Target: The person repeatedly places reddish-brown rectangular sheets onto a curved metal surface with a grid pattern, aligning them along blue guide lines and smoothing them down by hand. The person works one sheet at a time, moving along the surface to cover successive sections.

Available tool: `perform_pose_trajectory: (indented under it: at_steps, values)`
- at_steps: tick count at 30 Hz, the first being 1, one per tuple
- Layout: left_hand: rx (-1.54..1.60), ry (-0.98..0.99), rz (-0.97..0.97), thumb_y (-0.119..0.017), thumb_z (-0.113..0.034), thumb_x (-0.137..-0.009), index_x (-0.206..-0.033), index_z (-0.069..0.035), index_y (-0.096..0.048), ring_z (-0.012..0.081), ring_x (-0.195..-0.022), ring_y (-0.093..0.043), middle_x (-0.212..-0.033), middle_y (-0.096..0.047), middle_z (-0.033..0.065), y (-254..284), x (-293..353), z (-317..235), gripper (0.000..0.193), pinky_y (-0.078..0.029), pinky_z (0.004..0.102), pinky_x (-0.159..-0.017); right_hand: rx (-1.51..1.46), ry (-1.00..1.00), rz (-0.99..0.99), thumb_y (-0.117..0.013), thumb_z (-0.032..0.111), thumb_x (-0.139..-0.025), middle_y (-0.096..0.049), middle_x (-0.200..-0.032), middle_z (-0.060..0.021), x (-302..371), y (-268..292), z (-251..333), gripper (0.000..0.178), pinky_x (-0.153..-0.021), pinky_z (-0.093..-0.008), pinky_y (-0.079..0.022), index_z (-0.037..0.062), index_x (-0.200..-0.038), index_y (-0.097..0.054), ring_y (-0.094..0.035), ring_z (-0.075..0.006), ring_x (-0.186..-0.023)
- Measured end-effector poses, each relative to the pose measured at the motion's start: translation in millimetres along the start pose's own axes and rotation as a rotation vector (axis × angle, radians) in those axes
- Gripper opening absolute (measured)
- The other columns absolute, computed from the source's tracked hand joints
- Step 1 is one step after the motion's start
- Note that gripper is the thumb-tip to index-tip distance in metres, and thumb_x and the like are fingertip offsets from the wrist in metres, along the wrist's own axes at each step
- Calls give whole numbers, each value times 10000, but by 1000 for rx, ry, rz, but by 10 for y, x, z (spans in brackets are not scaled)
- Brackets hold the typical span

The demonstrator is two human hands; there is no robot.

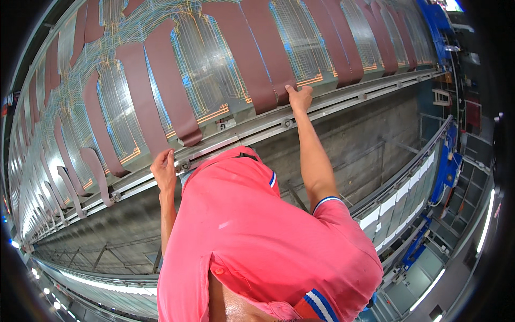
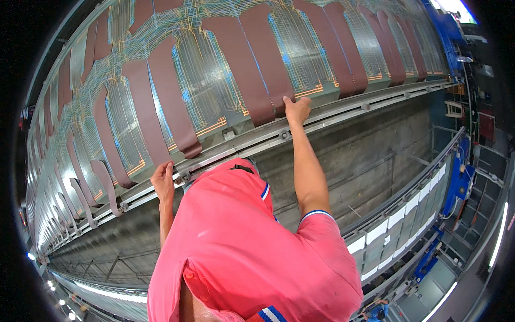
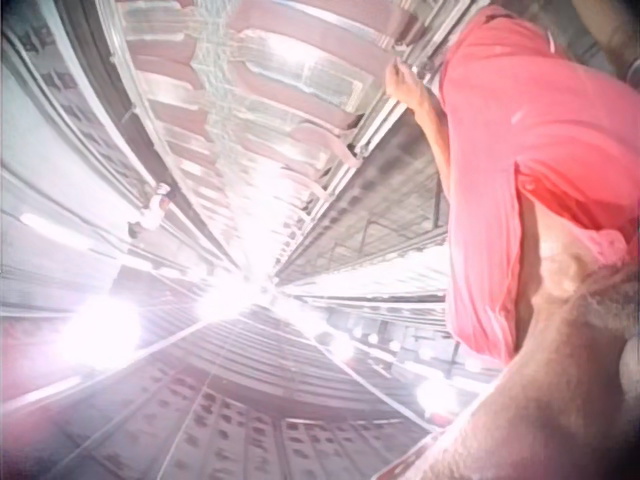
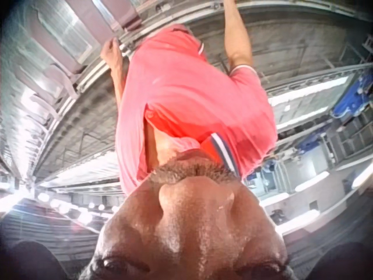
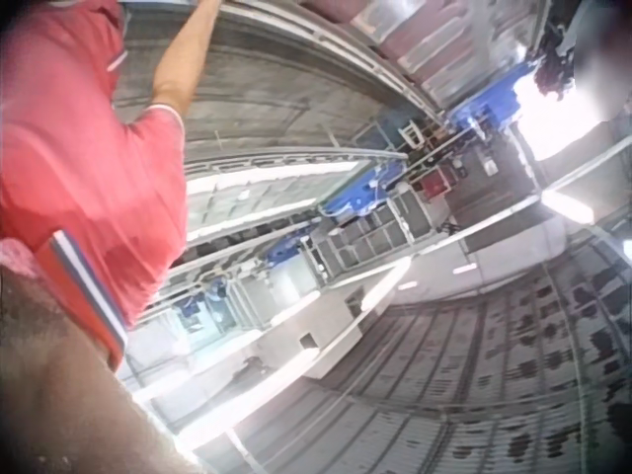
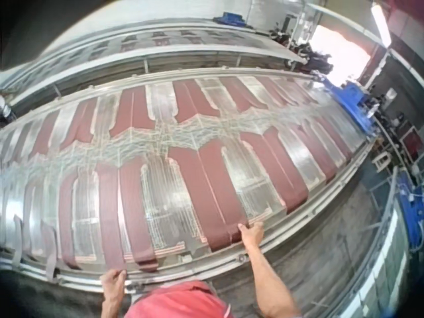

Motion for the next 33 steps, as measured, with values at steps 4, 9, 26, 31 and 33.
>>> perform_pose_trajectory:
  at_steps: [4,9,26,31,33]
  values:
    - [-32,-19,14,-657,-152,-954,-1004,21,-729,53,-716,-560,-808,-705,21,-12,64,47,194,-463,239,-655,-180,-29,334,-827,336,-739,-597,-1254,-235,-83,-16,70,635,-971,-418,-447,-67,-1166,-582,-572,-351,-1177]
    - [-60,50,32,-664,-188,-947,-987,20,-735,64,-728,-571,-807,-714,41,9,100,179,223,-472,255,-672,-384,-258,535,-775,268,-794,-697,-1063,-110,-178,-33,214,442,-870,-411,-473,17,-1143,-672,-644,-273,-964]
    - [-18,118,41,-650,-148,-938,-979,11,-731,80,-657,-547,-743,-673,42,-48,175,163,183,-453,273,-610,-1024,-839,737,-482,305,-982,-750,-882,-79,-433,-314,128,365,-802,-427,-478,154,-651,-502,-727,-274,-929]
    - [-63,90,37,-650,-149,-940,-983,13,-731,72,-643,-533,-744,-673,37,-59,146,170,187,-433,263,-582,-1057,-813,716,-473,307,-993,-743,-888,-84,-390,-282,156,370,-799,-436,-477,147,-660,-499,-721,-279,-931]
    - [-34,95,44,-652,-149,-938,-986,9,-733,70,-636,-529,-743,-674,36,-74,133,173,184,-431,264,-576,-1067,-824,714,-474,298,-995,-737,-895,-82,-428,-313,118,360,-801,-437,-474,145,-670,-500,-718,-281,-932]
Point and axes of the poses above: each hand's wrist, its own x-axis away from the middle knuckle, its own y-axis out of the back of the hand, z = x × y, the point moved 7 cm from there along -x, towards the middle knuckle
